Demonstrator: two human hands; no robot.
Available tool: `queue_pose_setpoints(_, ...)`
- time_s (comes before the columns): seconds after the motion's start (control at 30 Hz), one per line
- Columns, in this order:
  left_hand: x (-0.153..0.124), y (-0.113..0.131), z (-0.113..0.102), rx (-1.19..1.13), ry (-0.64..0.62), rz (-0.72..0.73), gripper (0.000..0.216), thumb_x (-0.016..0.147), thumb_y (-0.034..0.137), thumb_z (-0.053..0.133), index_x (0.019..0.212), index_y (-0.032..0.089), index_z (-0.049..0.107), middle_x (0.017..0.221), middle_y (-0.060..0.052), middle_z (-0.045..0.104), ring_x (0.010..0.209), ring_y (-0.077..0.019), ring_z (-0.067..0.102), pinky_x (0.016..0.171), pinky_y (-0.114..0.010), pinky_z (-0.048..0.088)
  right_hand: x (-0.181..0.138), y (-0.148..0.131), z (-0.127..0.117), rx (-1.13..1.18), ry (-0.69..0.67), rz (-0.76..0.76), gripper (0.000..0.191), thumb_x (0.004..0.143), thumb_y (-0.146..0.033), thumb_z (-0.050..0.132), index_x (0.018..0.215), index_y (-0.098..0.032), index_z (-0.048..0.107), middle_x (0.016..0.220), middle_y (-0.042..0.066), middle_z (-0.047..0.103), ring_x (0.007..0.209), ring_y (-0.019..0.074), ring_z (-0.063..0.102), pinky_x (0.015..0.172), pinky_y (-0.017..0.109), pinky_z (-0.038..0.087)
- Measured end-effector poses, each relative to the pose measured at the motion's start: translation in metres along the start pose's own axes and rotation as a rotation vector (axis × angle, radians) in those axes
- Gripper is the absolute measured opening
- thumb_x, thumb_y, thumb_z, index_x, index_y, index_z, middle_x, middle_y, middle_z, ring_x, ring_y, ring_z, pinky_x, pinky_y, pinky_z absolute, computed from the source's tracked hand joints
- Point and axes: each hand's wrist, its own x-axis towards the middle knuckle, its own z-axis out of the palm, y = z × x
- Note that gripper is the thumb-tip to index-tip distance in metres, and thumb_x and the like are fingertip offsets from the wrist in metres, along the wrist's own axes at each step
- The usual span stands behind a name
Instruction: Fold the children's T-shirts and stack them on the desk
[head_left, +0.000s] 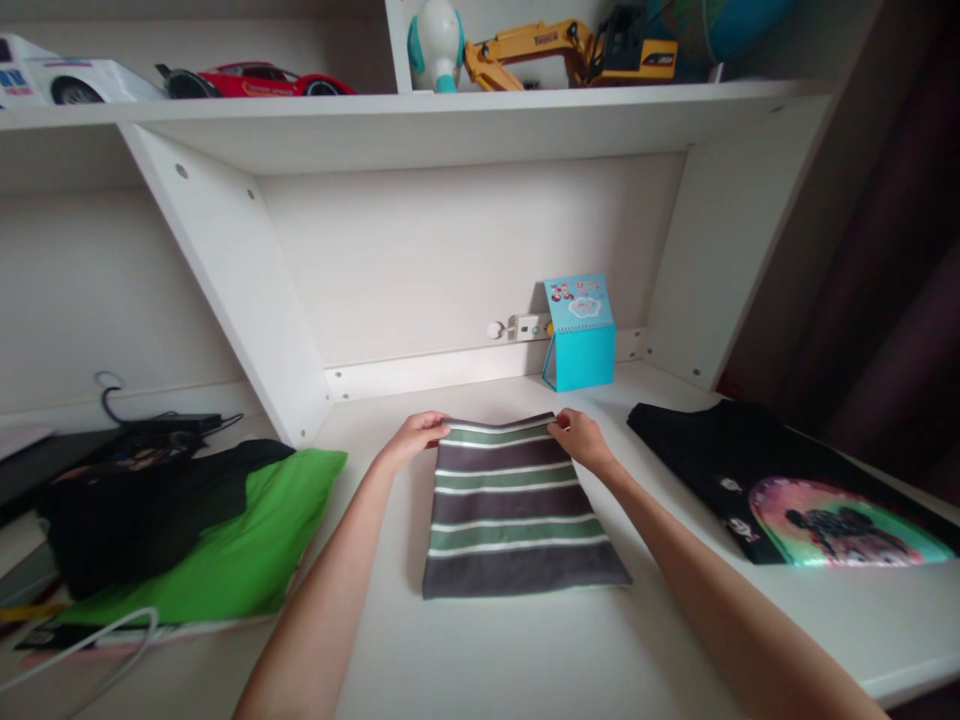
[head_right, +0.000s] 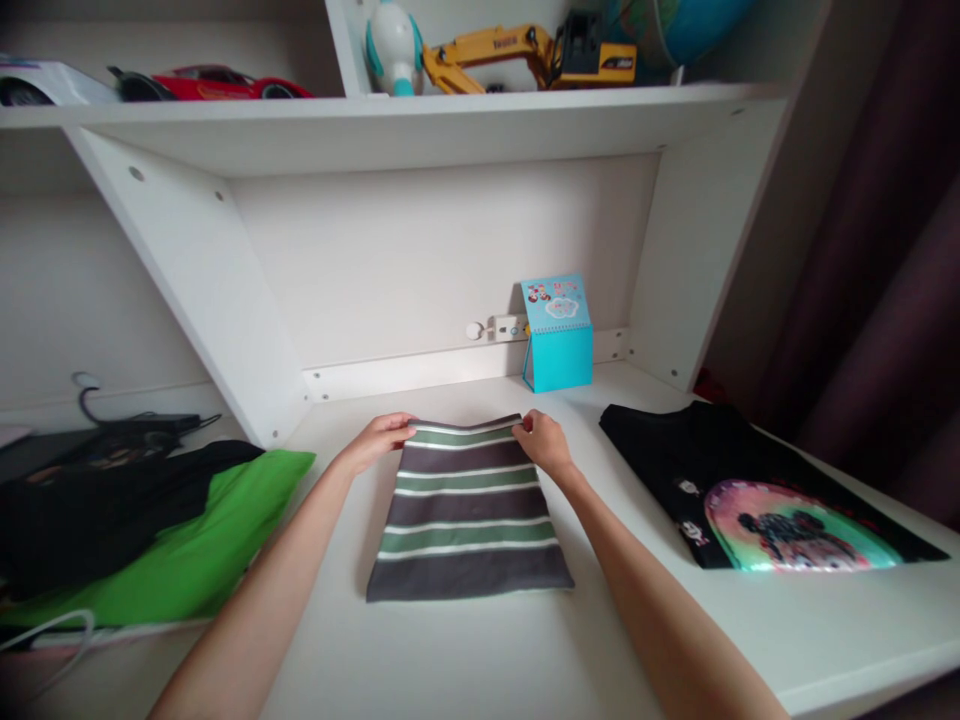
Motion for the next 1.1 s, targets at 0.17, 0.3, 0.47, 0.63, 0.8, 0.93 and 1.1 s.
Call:
queue_pose_setpoints(0.17, 0.012, -0.03, 0.013, 0.329, 0.256, -0.041, 0.021, 0.07, 0.02, 0.061, 0.089, 0.013, 0.064, 0.079, -0.005, 0.065, 0.07, -0.0157, 0.06, 0.071, -0.027, 0.046, -0.001, 0.005, 0.009, -0.046, 0.001, 0.032, 0.015, 0.077, -0.026, 0.05, 0.082, -0.015, 0.059, 0.077, 0.006, 0.063, 0.073, 0.0164, 0.057, 0.061, 0.023, 0.033)
queue_pose_setpoints(0.3, 0.013, -0.036, 0.016, 0.439, 0.33, 0.002, 0.032, 0.068, 0.022, 0.064, 0.099, 0.014, 0.062, 0.096, -0.009, 0.061, 0.072, -0.0159, 0.057, 0.079, -0.031, 0.042, -0.001, 0.009, 0.015, -0.069, 0.002, 0.049, 0.026, 0.077, -0.032, 0.055, 0.093, -0.012, 0.059, 0.092, 0.012, 0.062, 0.083, 0.0192, 0.058, 0.064, 0.023, 0.035)
queue_pose_setpoints(0.47, 0.011, -0.029, 0.022, 0.487, 0.256, 0.086, 0.013, 0.071, 0.022, 0.059, 0.082, 0.018, 0.063, 0.079, -0.002, 0.061, 0.066, -0.0138, 0.055, 0.07, -0.026, 0.042, -0.001, 0.011, 0.014, -0.076, -0.019, 0.056, 0.022, 0.078, -0.032, 0.053, 0.088, -0.014, 0.059, 0.092, 0.012, 0.062, 0.084, 0.0198, 0.058, 0.064, 0.023, 0.035)
queue_pose_setpoints(0.63, 0.011, -0.027, 0.017, 0.405, 0.214, 0.122, 0.021, 0.072, 0.023, 0.058, 0.092, 0.02, 0.057, 0.06, 0.006, 0.056, 0.058, -0.0116, 0.054, 0.062, -0.022, 0.041, -0.004, 0.008, 0.01, -0.054, -0.024, 0.041, 0.03, 0.079, -0.031, 0.051, 0.106, -0.018, 0.052, 0.088, 0.006, 0.063, 0.078, 0.0163, 0.058, 0.063, 0.022, 0.035)
queue_pose_setpoints(0.8, 0.013, -0.033, 0.007, 0.32, 0.22, 0.034, 0.022, 0.066, 0.025, 0.062, 0.085, 0.016, 0.059, 0.074, -0.001, 0.064, 0.068, -0.0149, 0.061, 0.066, -0.024, 0.044, -0.004, 0.006, 0.011, -0.052, -0.026, 0.054, 0.026, 0.08, -0.032, 0.05, 0.101, -0.017, 0.054, 0.089, 0.007, 0.061, 0.08, 0.0167, 0.057, 0.063, 0.023, 0.035)
queue_pose_setpoints(0.93, 0.014, -0.036, 0.007, 0.36, 0.268, 0.001, 0.019, 0.064, 0.03, 0.063, 0.075, 0.015, 0.059, 0.073, -0.002, 0.064, 0.072, -0.0176, 0.061, 0.066, -0.025, 0.043, -0.004, 0.005, 0.011, -0.054, -0.022, 0.061, 0.026, 0.081, -0.033, 0.05, 0.101, -0.018, 0.053, 0.089, 0.007, 0.06, 0.08, 0.0169, 0.057, 0.064, 0.023, 0.035)
queue_pose_setpoints(1.1, 0.013, -0.027, 0.011, 0.425, 0.307, 0.012, 0.015, 0.059, 0.029, 0.066, 0.063, 0.018, 0.057, 0.062, 0.001, 0.059, 0.064, -0.0165, 0.058, 0.063, -0.025, 0.041, -0.005, 0.004, 0.011, -0.054, -0.01, 0.054, 0.024, 0.081, -0.033, 0.049, 0.101, -0.02, 0.055, 0.09, 0.007, 0.058, 0.078, 0.0165, 0.057, 0.065, 0.024, 0.036)
